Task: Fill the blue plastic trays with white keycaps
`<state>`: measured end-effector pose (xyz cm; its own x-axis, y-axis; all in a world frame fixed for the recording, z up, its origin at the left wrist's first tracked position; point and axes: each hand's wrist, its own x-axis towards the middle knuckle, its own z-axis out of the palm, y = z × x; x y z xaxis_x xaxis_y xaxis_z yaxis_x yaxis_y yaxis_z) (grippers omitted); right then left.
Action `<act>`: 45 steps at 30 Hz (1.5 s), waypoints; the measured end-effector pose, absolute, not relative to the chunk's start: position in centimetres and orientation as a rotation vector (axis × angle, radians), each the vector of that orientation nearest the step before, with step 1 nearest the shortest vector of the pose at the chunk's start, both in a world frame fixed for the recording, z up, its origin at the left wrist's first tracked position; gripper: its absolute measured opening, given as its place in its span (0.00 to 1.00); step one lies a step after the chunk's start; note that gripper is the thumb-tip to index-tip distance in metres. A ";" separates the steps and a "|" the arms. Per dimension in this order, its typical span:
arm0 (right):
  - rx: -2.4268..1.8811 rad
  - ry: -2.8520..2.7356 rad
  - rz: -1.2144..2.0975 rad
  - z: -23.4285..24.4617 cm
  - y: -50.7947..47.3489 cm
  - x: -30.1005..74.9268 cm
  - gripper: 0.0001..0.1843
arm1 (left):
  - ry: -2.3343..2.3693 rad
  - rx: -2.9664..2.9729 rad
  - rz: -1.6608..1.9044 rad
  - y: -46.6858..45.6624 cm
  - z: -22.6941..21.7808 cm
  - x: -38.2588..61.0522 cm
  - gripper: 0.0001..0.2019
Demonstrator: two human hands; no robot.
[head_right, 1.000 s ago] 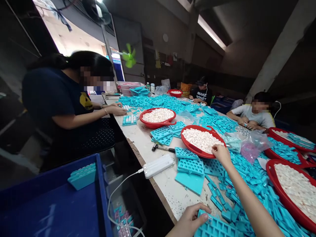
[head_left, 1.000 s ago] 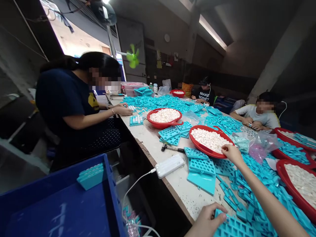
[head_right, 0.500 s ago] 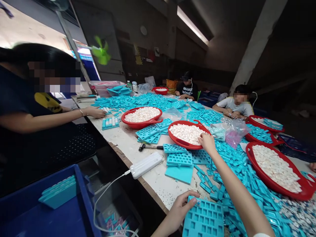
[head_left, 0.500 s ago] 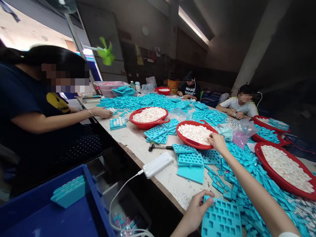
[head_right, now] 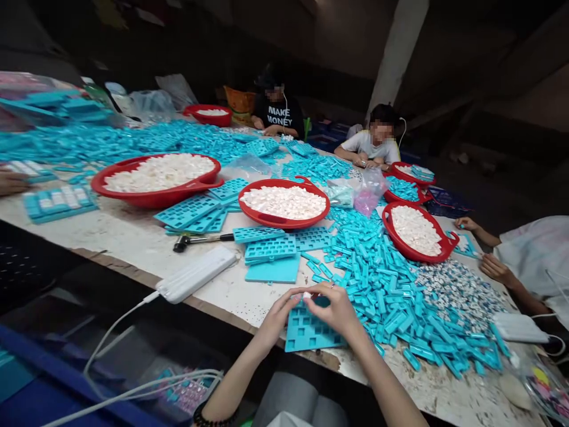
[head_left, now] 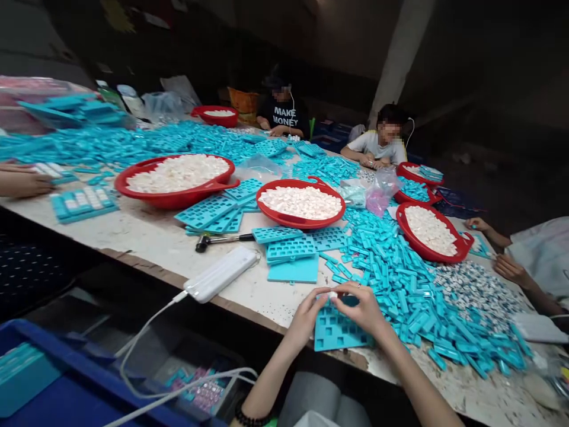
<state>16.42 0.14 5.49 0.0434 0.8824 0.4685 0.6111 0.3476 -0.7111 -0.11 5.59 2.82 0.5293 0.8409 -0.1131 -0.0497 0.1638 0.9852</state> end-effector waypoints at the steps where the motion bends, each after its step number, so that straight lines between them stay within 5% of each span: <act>1: -1.337 -1.704 0.323 5.1 -0.4 16.4 0.08 | 0.797 1.249 0.745 5.6 2.8 -0.1 0.20; 45: -1.316 -1.796 0.337 3.4 -1.1 17.2 0.11 | 0.890 1.512 0.691 6.2 3.1 0.0 0.27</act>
<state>17.22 -1.06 3.38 -0.0733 0.8758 0.4770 0.6437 0.4069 -0.6482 -0.02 6.20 3.09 0.5319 0.8444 -0.0640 0.1470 -0.0177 0.9890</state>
